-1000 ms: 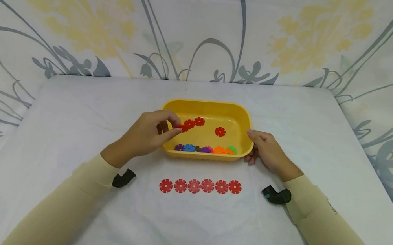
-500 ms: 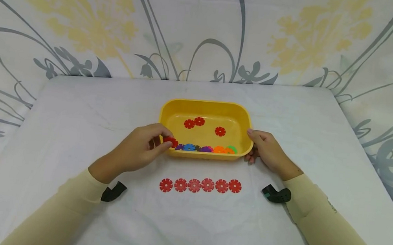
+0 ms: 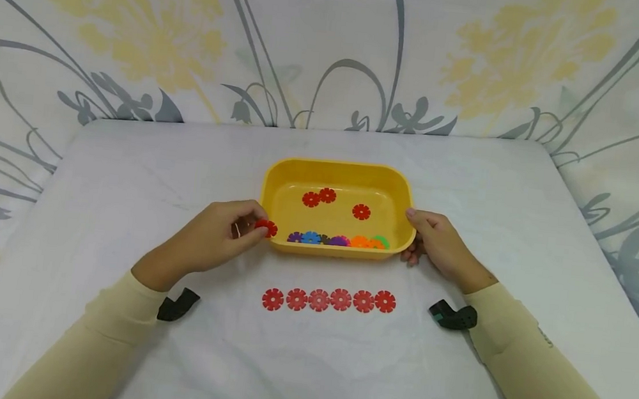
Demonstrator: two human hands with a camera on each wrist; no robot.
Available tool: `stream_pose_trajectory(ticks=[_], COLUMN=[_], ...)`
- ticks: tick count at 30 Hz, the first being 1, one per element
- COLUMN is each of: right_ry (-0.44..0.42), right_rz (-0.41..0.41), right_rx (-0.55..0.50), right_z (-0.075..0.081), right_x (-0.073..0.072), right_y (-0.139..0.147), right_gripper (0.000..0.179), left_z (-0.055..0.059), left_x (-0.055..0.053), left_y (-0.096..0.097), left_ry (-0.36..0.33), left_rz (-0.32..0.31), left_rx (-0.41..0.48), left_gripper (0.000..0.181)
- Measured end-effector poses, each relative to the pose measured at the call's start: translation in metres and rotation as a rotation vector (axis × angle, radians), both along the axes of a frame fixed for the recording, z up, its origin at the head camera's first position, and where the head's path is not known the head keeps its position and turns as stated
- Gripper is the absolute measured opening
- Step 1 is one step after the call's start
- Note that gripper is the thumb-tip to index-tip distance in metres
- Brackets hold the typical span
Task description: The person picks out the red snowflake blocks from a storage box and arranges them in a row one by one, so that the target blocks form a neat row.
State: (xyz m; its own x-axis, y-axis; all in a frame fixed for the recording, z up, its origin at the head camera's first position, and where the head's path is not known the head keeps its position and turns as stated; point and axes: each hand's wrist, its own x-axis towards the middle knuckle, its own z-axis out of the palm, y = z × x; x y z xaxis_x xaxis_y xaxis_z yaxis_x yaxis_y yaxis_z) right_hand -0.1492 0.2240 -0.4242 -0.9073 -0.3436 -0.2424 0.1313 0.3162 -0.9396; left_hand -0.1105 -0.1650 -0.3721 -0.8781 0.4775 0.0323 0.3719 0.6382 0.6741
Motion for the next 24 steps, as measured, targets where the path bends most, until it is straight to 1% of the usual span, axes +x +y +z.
stream_pose_trajectory(ticks=[4, 7, 12, 18, 24], right_ry=[-0.001, -0.002, -0.001, 0.004, 0.001], right_rz=[0.006, 0.003, 0.004, 0.005, 0.003], right_rx=[-0.004, -0.006, -0.005, -0.007, -0.017], right_z=[0.001, 0.001, 0.002, 0.003, 0.000], right_x=[0.000, 0.000, 0.000, -0.001, -0.001], right_y=[0.000, 0.000, 0.000, 0.000, 0.001], right_gripper=[0.058, 0.058, 0.058, 0.057, 0.058], left_z=[-0.002, -0.003, -0.002, 0.002, 0.006], left_x=[-0.003, -0.004, -0.005, -0.006, -0.006], left_y=[-0.004, -0.006, -0.009, -0.013, -0.018], left_ry=[-0.062, -0.093, -0.138, -0.161, -0.188], left_rz=[0.000, -0.009, -0.020, -0.034, -0.019], left_rx=[-0.035, -0.047, -0.059, -0.086, -0.058], left_gripper=[0.008, 0.007, 0.007, 0.004, 0.004])
